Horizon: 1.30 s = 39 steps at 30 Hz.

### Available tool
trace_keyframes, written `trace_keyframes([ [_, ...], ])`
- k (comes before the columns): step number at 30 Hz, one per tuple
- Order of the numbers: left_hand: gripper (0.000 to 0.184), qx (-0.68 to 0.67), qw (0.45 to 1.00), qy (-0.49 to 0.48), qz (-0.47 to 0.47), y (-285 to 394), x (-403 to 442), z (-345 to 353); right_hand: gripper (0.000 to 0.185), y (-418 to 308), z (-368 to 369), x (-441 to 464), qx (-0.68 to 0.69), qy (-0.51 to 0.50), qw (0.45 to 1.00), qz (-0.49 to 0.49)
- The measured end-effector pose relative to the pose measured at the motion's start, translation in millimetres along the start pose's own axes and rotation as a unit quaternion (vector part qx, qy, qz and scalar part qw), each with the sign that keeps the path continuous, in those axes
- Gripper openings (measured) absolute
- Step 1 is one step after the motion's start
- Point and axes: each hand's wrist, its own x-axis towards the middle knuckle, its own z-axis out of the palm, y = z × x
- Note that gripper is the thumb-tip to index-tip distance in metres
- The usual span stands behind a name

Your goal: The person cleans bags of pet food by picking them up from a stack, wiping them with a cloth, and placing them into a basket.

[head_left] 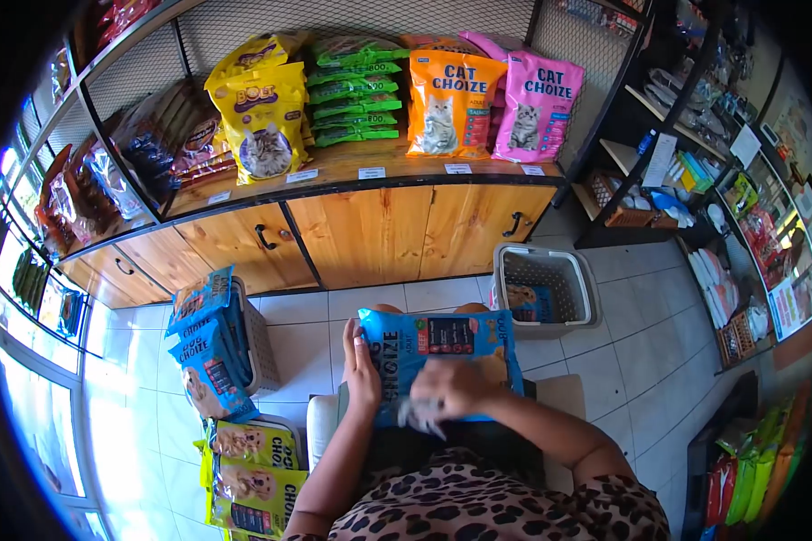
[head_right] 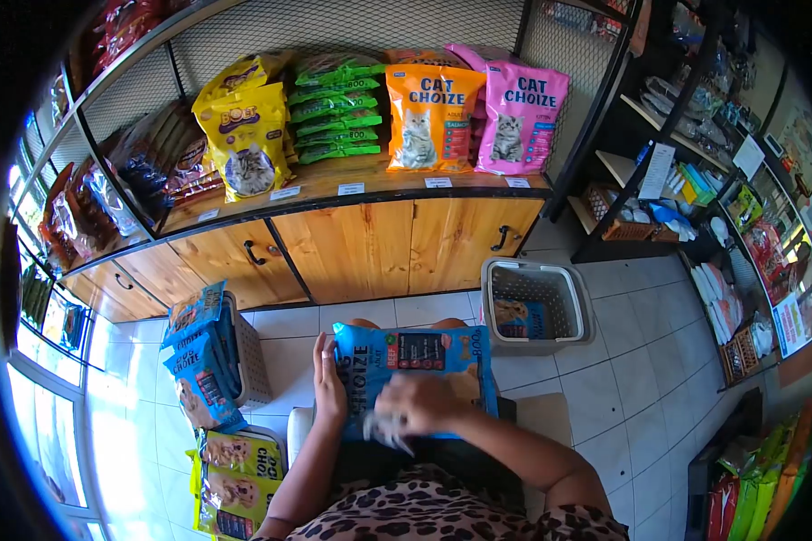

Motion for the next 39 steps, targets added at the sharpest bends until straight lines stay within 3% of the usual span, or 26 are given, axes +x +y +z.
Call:
trace_keyframes([
  [3, 0.063, -0.046, 0.999, 0.022, 0.016, 1, -3, 1, 0.023, 71, -12, 23, -0.117, 0.137, 0.956, 0.233],
  [5, 0.066, -0.091, 0.995, 0.037, 0.030, -1, -6, 1, 0.023, 112, -5, 29, -0.046, 0.115, 0.951, 0.284],
  [6, 0.066, -0.090, 0.995, 0.039, 0.032, -2, -5, -2, 0.021, 83, -19, 47, -0.059, 0.066, 0.950, 0.300],
  [9, 0.071, -0.214, 0.973, 0.080, 0.009, -8, -2, -10, 0.024, 9, -2, 44, 0.065, 0.014, 0.993, 0.098],
  [10, 0.073, -0.255, 0.963, 0.092, 0.000, -10, -1, -12, 0.026, -2, 28, 34, 0.070, -0.084, 0.994, 0.009],
  [12, 0.073, -0.292, 0.952, 0.089, -0.017, -14, 4, -15, 0.025, -40, 34, 41, 0.042, -0.109, 0.977, -0.180],
  [13, 0.073, -0.329, 0.940, 0.085, -0.033, -16, 7, -17, 0.024, -35, 30, 50, -0.003, -0.123, 0.972, -0.201],
  [15, 0.073, -0.399, 0.911, 0.078, -0.064, -20, 10, -24, 0.022, -12, 8, 69, 0.029, -0.034, 0.995, -0.095],
  [17, 0.071, -0.383, 0.918, 0.085, -0.064, -24, 8, -24, 0.022, 39, 17, 81, -0.004, 0.069, 0.991, 0.112],
  [20, 0.067, -0.343, 0.934, 0.088, -0.057, -24, 11, -17, 0.020, 89, 29, 101, 0.009, 0.030, 0.959, 0.283],
  [22, 0.067, -0.333, 0.937, 0.083, -0.065, -25, 15, -24, 0.022, 51, 20, 100, 0.013, 0.109, 0.988, 0.111],
  [23, 0.066, -0.327, 0.938, 0.081, -0.079, -28, 14, -28, 0.023, 23, 16, 90, -0.001, 0.087, 0.993, 0.080],
  [25, 0.065, -0.315, 0.939, 0.077, -0.111, -36, 12, -36, 0.025, -6, 30, 76, 0.051, -0.052, 0.990, -0.123],
  [26, 0.065, -0.317, 0.938, 0.081, -0.114, -45, 16, -43, 0.025, -18, 37, 73, 0.059, -0.055, 0.981, -0.179],
  [27, 0.064, -0.401, 0.903, 0.022, -0.153, -61, 26, -53, 0.026, -24, 42, 71, 0.069, -0.059, 0.968, -0.234],
  [28, 0.064, -0.479, 0.856, -0.039, -0.189, -76, 38, -63, 0.026, -19, 39, 75, 0.072, -0.063, 0.967, -0.234],
  [30, 0.063, -0.611, 0.733, -0.159, -0.252, -98, 51, -81, 0.026, 3, 28, 99, 0.024, -0.068, 0.993, -0.098],
  [32, 0.065, -0.584, 0.763, -0.145, -0.235, -89, 38, -75, 0.025, 41, 20, 126, -0.079, -0.008, 0.994, 0.071],
  [33, 0.067, -0.556, 0.792, -0.134, -0.212, -78, 31, -69, 0.029, 74, 30, 139, -0.088, 0.053, 0.992, 0.069],
  [35, 0.071, -0.492, 0.848, -0.113, -0.163, -62, 29, -64, 0.024, 79, 40, 136, -0.026, -0.017, 0.994, 0.105],
  [37, 0.073, -0.515, 0.833, -0.142, -0.145, -69, 33, -70, 0.020, 34, 44, 130, -0.020, -0.012, 0.999, -0.045],
  [38, 0.075, -0.540, 0.814, -0.171, -0.129, -75, 33, -73, 0.020, 16, 48, 123, -0.018, -0.014, 0.999, -0.045],
  [39, 0.077, -0.563, 0.794, -0.200, -0.113, -82, 33, -76, 0.021, 0, 53, 117, 0.039, -0.053, 0.987, -0.146],
])
